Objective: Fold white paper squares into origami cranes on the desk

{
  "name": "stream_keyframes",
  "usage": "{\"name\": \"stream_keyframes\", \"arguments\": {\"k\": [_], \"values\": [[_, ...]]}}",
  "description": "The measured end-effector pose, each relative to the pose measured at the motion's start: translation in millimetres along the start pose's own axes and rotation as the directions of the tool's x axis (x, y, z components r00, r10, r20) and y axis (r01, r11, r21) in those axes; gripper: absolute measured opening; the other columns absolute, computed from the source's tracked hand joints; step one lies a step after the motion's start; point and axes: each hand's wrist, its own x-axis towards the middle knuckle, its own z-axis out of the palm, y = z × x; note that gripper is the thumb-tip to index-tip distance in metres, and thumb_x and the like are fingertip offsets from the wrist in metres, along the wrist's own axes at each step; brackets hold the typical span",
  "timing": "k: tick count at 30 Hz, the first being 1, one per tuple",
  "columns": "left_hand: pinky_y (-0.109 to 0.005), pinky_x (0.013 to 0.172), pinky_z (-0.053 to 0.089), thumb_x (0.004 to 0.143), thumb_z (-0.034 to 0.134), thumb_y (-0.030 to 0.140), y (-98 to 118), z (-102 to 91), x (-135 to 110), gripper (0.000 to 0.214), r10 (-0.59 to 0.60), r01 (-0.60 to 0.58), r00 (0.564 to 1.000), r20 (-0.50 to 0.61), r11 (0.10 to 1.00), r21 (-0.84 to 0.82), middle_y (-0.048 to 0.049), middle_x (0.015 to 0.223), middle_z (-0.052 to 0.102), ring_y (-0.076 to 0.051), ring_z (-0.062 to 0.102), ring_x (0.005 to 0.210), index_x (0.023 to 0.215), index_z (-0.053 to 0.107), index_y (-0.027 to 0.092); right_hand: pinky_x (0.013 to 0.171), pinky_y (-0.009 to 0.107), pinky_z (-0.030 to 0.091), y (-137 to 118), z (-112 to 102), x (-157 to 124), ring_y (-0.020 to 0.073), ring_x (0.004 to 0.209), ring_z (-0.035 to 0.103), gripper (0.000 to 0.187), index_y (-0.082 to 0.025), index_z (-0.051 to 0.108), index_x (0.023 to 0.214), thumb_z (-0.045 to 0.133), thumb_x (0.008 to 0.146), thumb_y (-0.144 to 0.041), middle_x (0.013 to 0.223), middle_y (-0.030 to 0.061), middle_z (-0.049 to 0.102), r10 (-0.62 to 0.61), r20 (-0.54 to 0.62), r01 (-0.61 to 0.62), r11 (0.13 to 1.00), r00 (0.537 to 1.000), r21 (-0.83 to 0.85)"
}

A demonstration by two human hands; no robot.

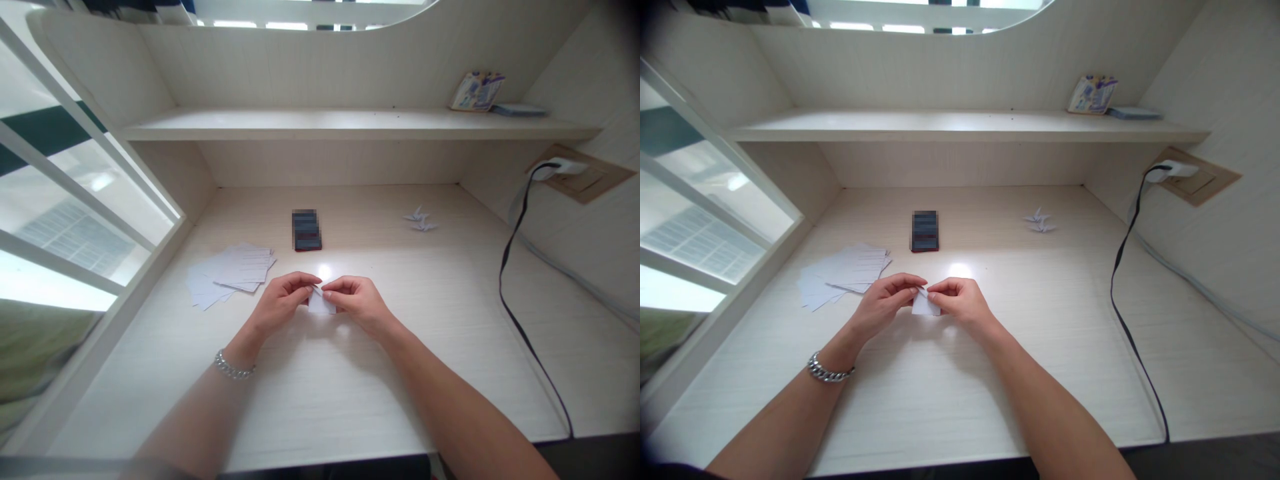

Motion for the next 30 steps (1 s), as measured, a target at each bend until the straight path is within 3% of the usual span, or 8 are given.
{"name": "stream_keyframes", "arguments": {"k": [5, 10, 17, 20, 25, 30], "values": [[-0.023, 0.064, 0.046, 0.077, 0.054, 0.024, -1.9, 6.2, 0.8, 0.021, 0.003, -0.009, 0.997, -0.074, 0.997, -0.074, -0.0055, 0.090, 0.064, -0.012, 0.056, 0.074, 0.094, 0.065, 0.017, 0.055, 0.027, 0.045, 1.6, 3.2, -0.9, 0.0149, 0.062, 0.059, 0.023, -0.016, 0.071, 0.079, 0.070, 0.065, -0.033, 0.073, 0.0056, 0.067, -0.058, -0.061, 0.054, 0.997, 0.996, -0.062], [-0.020, 0.058, 0.042, 0.080, 0.052, 0.026, -1.6, 10.9, 0.1, 0.025, 0.006, -0.021, 0.995, -0.101, 0.989, -0.149, -0.0019, 0.077, 0.060, -0.010, 0.053, 0.066, 0.102, 0.060, 0.018, 0.058, 0.029, 0.046, 1.9, 7.1, -2.1, 0.0165, 0.064, 0.061, 0.024, -0.017, 0.071, 0.079, 0.071, 0.064, -0.036, 0.073, 0.0057, 0.069, -0.089, -0.119, 0.082, 0.995, 0.989, -0.058], [-0.022, 0.063, 0.045, 0.071, 0.067, 0.028, -0.9, 17.2, -1.6, 0.029, 0.094, -0.117, 0.978, -0.184, 0.986, -0.121, -0.0018, 0.073, 0.059, -0.011, 0.056, 0.069, 0.095, 0.060, 0.014, 0.064, 0.030, 0.048, 1.6, 12.1, -4.0, 0.0177, 0.071, 0.063, 0.021, -0.018, 0.071, 0.079, 0.070, 0.066, -0.035, 0.077, 0.0058, 0.071, -0.155, -0.155, 0.143, 0.986, 0.976, -0.091], [-0.023, 0.064, 0.046, 0.069, 0.069, 0.030, -1.4, 15.4, -1.0, 0.028, 0.068, -0.098, 0.979, -0.192, 0.983, -0.153, -0.0020, 0.072, 0.061, -0.012, 0.057, 0.068, 0.090, 0.061, 0.014, 0.061, 0.030, 0.049, 1.4, 12.1, -3.8, 0.0173, 0.067, 0.062, 0.022, -0.018, 0.071, 0.078, 0.071, 0.065, -0.035, 0.075, 0.0058, 0.070, -0.111, -0.119, 0.101, 0.991, 0.987, -0.085], [-0.024, 0.061, 0.046, 0.066, 0.071, 0.030, -1.0, 10.3, -0.3, 0.028, -0.003, -0.022, 0.986, -0.166, 0.989, -0.149, -0.0041, 0.073, 0.065, -0.013, 0.059, 0.067, 0.087, 0.064, 0.014, 0.059, 0.030, 0.050, 2.5, 9.2, -1.1, 0.0174, 0.069, 0.061, 0.026, -0.017, 0.070, 0.077, 0.073, 0.062, -0.038, 0.076, 0.0057, 0.068, 0.028, -0.069, -0.021, 0.995, 0.997, 0.096], [-0.024, 0.063, 0.048, 0.066, 0.071, 0.031, -2.8, 9.4, 0.2, 0.027, -0.046, 0.028, 0.989, -0.142, 0.992, -0.127, -0.0052, 0.076, 0.068, -0.015, 0.062, 0.069, 0.086, 0.065, 0.014, 0.057, 0.028, 0.048, 4.9, 6.8, 0.9, 0.0145, 0.063, 0.059, 0.027, -0.015, 0.071, 0.078, 0.074, 0.061, -0.036, 0.073, 0.0055, 0.067, 0.030, -0.039, -0.026, 0.996, 0.999, 0.084]]}}
